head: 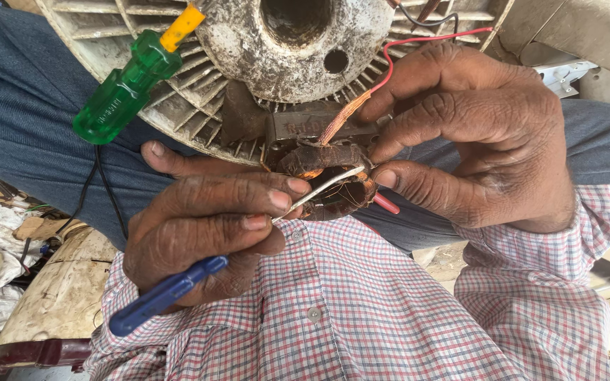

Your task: The person sits on the floor rewinding an electric fan motor stator. They pull old copper windings and wire leads from the stator slots, then thread new insulated wire through the slots by hand, pressing the coils into place and using a screwdriver to work the windings and clear the slots.

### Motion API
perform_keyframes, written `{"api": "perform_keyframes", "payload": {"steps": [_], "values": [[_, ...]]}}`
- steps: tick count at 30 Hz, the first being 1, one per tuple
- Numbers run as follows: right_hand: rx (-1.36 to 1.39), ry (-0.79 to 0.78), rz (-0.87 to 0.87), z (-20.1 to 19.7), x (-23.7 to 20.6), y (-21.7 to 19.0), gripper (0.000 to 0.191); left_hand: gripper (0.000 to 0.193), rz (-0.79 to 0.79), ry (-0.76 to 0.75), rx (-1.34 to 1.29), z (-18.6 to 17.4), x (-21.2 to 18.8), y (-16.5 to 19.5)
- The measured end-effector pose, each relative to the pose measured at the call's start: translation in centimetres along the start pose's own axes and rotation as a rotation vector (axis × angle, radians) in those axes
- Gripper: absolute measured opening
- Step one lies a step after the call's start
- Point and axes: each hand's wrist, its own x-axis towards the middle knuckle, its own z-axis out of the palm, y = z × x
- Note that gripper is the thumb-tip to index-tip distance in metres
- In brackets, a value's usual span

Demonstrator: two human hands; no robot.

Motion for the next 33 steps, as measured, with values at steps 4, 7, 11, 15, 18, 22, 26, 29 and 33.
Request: {"api": "perform_keyframes", "payload": {"steps": [4, 7, 11, 15, 18, 22, 26, 29, 33], "values": [[0.014, -0.008, -0.02, -0.1, 0.1, 0.2, 0.022, 0.03, -0.03, -0.141, -0.053, -1.0, -0.2, -0.8], [0.025, 0.004, 0.002, 0.0, 0.0, 0.2, 0.021, 0.029, -0.034, -0.055, -0.091, -1.0, -0.7, -0.8], [0.007, -0.004, -0.002, 0.0, -0.1, 0.2, 0.022, 0.031, -0.008, -0.028, -0.068, -0.8, -1.0, -0.6], [0.005, -0.006, -0.002, -0.1, -0.1, 0.1, 0.022, 0.032, -0.023, -0.014, -0.046, -0.4, -0.9, -0.3], [0.002, -0.003, -0.006, -0.1, -0.1, 0.1, 0.022, 0.032, -0.021, -0.021, -0.027, -0.3, -0.7, -0.2], [-0.002, -0.001, -0.01, -0.1, 0.0, 0.1, 0.022, 0.031, -0.015, -0.038, -0.033, -0.5, -0.2, 0.0], [0.008, -0.004, -0.019, -0.1, 0.1, 0.1, 0.021, 0.032, 0.002, -0.053, -0.009, -0.5, 0.1, 0.1], [0.011, 0.003, -0.006, 0.0, 0.0, 0.0, 0.021, 0.032, -0.016, -0.005, -0.014, -0.2, -0.2, 0.1], [0.019, 0.001, -0.009, 0.1, 0.1, 0.1, 0.021, 0.033, -0.027, -0.011, 0.009, -0.3, -0.8, 0.0]]}}
